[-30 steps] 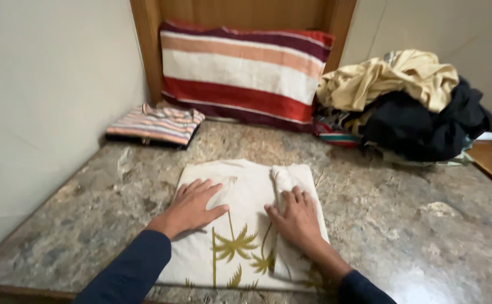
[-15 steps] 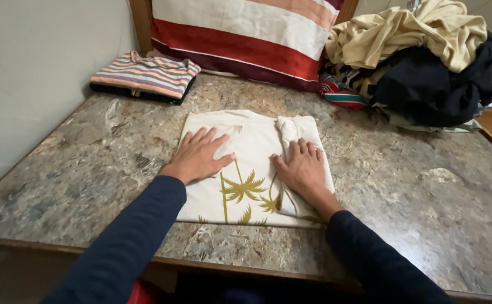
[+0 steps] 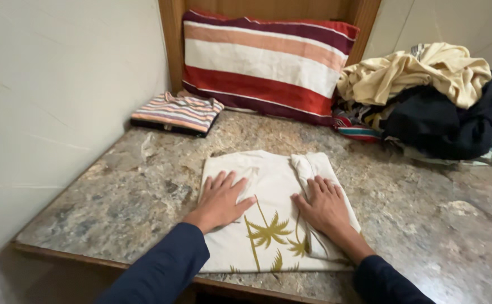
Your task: The person picks up a shirt from a pile, spreads it out on a marble surface, and folds it into a compact rectangular shape; then they take a polo shirt, button its collar, and fold it as well.
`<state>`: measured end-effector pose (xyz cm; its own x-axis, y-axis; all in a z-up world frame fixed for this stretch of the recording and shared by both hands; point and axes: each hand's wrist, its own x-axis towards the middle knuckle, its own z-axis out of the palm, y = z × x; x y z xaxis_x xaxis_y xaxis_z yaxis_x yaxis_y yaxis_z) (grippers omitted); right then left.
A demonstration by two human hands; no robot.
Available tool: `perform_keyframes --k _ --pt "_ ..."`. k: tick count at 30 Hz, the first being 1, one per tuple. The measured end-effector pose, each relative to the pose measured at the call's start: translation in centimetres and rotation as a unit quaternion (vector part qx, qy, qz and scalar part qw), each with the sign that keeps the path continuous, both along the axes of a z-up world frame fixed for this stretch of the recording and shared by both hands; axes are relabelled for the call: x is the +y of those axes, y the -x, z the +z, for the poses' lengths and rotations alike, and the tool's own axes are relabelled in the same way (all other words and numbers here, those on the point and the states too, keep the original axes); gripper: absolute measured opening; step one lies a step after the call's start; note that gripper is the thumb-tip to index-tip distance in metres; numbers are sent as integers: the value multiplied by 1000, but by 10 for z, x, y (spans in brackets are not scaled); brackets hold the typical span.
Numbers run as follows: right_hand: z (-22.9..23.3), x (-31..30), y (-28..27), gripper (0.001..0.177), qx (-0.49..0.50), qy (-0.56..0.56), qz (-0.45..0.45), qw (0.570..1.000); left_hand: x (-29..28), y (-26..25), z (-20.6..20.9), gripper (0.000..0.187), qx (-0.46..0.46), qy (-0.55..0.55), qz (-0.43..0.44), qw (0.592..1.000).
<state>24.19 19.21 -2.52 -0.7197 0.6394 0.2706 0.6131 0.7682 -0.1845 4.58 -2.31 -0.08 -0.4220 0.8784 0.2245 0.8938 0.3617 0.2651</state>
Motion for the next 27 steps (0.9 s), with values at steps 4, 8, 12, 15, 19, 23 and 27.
perform_keyframes --k 4,8,12,15,19,23,27 --pt "4 2 1 80 -3 5 2 1000 -3 35 1 54 -14 -90 68 993" --pt "5 3 4 78 -23 14 -6 1000 -15 87 2 42 -37 -134 150 979" --pt "7 5 6 78 -21 15 -3 1000 -18 107 14 54 -161 -35 208 964" --pt "2 9 6 78 -13 15 3 1000 -9 104 16 63 -125 -11 216 968" --pt "0 19 11 79 -30 0 17 999 -5 106 9 60 -109 -2 222 969" --pt "13 17 18 74 -57 5 31 998 -8 117 -4 49 -126 3 180 976" --pt "44 -19 28 67 -39 32 30 998 -2 125 -12 43 -139 5 188 972"
